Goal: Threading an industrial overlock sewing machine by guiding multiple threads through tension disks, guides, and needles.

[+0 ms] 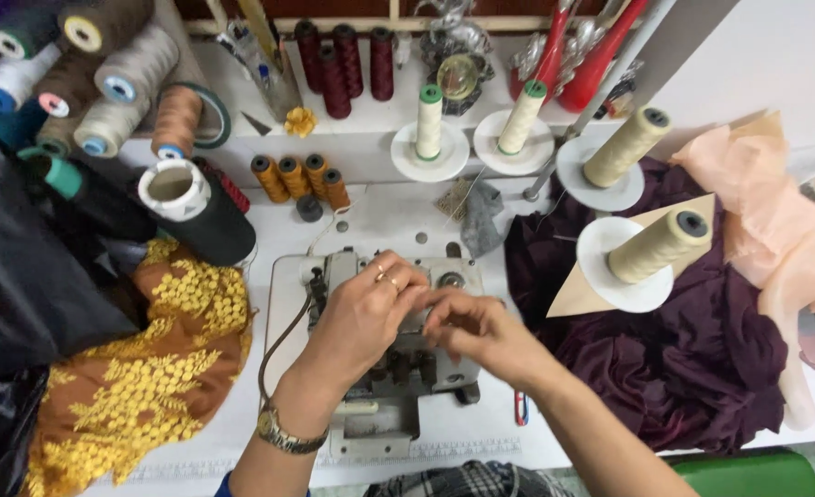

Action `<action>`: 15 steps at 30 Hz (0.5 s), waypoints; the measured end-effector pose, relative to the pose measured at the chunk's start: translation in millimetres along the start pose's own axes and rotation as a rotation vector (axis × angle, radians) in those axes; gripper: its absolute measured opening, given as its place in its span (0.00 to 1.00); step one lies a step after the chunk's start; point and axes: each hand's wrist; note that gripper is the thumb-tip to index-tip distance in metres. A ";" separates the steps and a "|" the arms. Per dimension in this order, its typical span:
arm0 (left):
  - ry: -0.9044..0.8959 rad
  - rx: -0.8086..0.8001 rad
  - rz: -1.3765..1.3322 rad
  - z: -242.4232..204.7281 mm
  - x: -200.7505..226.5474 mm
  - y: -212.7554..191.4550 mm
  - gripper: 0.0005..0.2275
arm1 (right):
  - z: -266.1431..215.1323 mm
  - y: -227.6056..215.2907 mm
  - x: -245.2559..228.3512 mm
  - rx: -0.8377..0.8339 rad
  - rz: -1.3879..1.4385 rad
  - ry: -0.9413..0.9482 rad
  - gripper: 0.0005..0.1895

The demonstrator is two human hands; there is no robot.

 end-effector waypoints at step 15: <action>-0.150 0.137 0.065 -22.4 -86.6 16.0 0.07 | -7.2 -31.7 -37.6 0.084 -0.574 -0.082 0.04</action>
Point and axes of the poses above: each hand's wrist, its own z-axis towards the middle knuckle, its own y-axis out of the palm, x = y × z, and after that the axes turned 13 degrees about -z, right-handed
